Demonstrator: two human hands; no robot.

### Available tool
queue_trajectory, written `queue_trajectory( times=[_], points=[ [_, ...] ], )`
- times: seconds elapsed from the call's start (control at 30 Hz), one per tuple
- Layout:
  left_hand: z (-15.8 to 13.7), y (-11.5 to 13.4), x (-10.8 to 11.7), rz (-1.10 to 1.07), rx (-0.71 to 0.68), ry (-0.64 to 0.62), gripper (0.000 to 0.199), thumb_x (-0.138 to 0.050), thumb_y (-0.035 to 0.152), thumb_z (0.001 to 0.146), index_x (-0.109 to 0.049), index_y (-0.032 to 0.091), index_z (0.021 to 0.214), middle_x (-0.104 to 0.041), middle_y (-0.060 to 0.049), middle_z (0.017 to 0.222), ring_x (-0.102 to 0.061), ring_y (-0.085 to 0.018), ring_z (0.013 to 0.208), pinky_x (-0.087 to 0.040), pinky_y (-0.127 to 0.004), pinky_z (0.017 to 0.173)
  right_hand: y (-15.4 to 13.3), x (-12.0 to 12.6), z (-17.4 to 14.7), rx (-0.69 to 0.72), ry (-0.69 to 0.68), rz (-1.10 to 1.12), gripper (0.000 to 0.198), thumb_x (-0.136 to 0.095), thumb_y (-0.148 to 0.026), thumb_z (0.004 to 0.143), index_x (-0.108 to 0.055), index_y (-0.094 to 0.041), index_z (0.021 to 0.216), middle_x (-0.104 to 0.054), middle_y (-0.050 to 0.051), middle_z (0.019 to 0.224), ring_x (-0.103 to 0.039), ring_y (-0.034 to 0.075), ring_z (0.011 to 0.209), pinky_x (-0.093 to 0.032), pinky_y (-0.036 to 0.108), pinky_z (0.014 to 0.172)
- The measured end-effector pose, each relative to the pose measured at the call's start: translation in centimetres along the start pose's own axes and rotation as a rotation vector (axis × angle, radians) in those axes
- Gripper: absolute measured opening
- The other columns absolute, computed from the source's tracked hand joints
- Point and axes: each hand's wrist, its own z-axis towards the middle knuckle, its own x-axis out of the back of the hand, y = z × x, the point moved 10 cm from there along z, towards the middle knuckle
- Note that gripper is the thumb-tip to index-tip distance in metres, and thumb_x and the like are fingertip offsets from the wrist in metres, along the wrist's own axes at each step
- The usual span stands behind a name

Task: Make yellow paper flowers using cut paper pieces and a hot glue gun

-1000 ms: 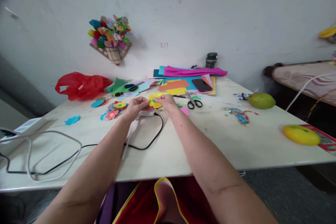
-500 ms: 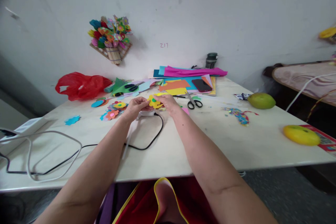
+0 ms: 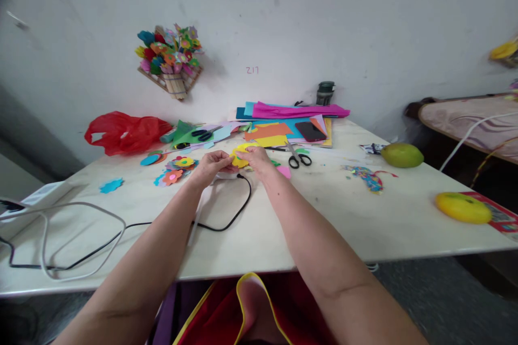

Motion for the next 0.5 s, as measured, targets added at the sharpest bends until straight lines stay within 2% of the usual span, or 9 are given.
queue_trajectory(
  times=[0.23,0.5],
  points=[
    [0.34,-0.13,0.75,-0.039,-0.037,0.02,0.032,-0.069,0.04,0.064,-0.053,0.013,0.072,-0.066,-0.004,0.062,-0.066,-0.017,0.061,-0.053,-0.028,0.062,0.3,-0.3,-0.04,-0.055,-0.054,0.055,0.038,-0.065,-0.052,0.057,-0.06,-0.016,0.067,-0.06,0.002,0.063,-0.052,0.011,0.056,-0.038,0.024,0.053],
    [0.32,-0.26,0.89,-0.04,-0.035,0.044,0.032,-0.068,0.039,0.065,-0.054,0.011,0.073,-0.067,-0.005,0.064,-0.065,-0.016,0.061,-0.052,-0.026,0.061,0.56,-0.22,0.3,-0.027,-0.039,-0.012,0.039,-0.075,-0.045,0.045,-0.056,-0.014,0.057,-0.056,-0.001,0.054,-0.049,0.01,0.054,-0.038,0.025,0.054]
  ],
)
